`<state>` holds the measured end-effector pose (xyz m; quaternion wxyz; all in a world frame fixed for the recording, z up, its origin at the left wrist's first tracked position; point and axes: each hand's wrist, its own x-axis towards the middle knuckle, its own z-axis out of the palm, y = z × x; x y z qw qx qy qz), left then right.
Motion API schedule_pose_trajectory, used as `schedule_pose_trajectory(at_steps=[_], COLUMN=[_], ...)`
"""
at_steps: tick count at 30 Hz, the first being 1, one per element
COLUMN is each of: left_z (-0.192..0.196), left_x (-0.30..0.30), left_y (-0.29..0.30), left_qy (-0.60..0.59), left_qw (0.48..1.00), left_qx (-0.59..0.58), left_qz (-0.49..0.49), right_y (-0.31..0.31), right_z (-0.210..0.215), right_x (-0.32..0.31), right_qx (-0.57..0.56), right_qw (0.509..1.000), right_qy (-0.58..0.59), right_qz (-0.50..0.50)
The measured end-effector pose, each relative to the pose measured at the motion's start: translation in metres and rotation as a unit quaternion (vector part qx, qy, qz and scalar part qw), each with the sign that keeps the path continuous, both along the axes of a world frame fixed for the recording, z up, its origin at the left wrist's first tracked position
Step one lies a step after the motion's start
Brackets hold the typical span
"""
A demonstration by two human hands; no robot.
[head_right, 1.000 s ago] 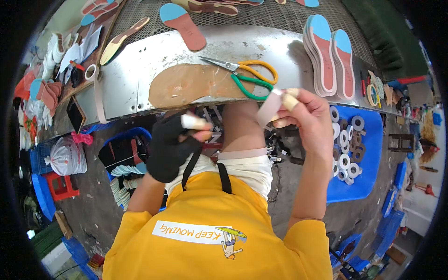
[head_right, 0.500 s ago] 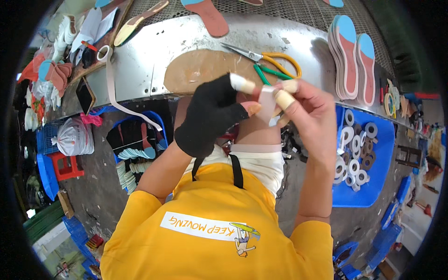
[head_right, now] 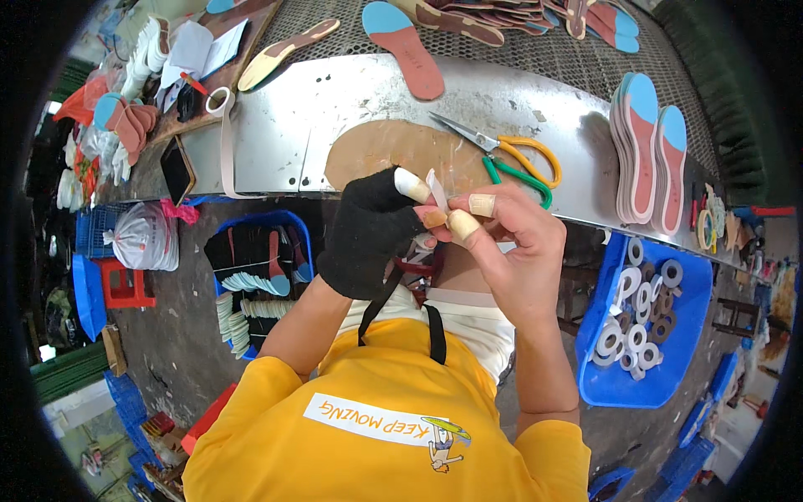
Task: Applying adhesive tape to shoe insoles and trimming the excess with scissors.
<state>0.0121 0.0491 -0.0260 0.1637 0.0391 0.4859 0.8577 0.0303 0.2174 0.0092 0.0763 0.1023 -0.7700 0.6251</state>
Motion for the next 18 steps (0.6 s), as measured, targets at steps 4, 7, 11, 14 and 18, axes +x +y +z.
schedule_pose_trajectory(at_steps=[4,7,11,14,18], left_z=[0.000,0.000,-0.001,-0.001,-0.003], left_x=[0.002,0.005,0.006,0.003,0.004], left_y=[-0.001,0.000,0.002,0.004,0.015], left_qy=[-0.004,0.000,0.023,0.104,0.088], left_qw=[1.000,1.000,0.998,0.982,0.991], left_qx=[-0.022,-0.026,-0.055,-0.155,-0.100], left_qz=[-0.006,-0.003,0.008,0.015,0.021], right_y=[0.004,0.004,0.010,0.010,0.013], right_z=[0.001,0.001,-0.003,-0.002,-0.003], right_x=[-0.002,-0.004,-0.008,-0.010,-0.003], right_qx=[-0.058,-0.021,0.061,0.167,0.155], right_qw=[0.995,0.997,0.998,0.986,0.988], right_qy=[-0.079,-0.064,-0.026,0.005,-0.004], right_qz=[0.035,0.029,0.019,0.001,-0.018])
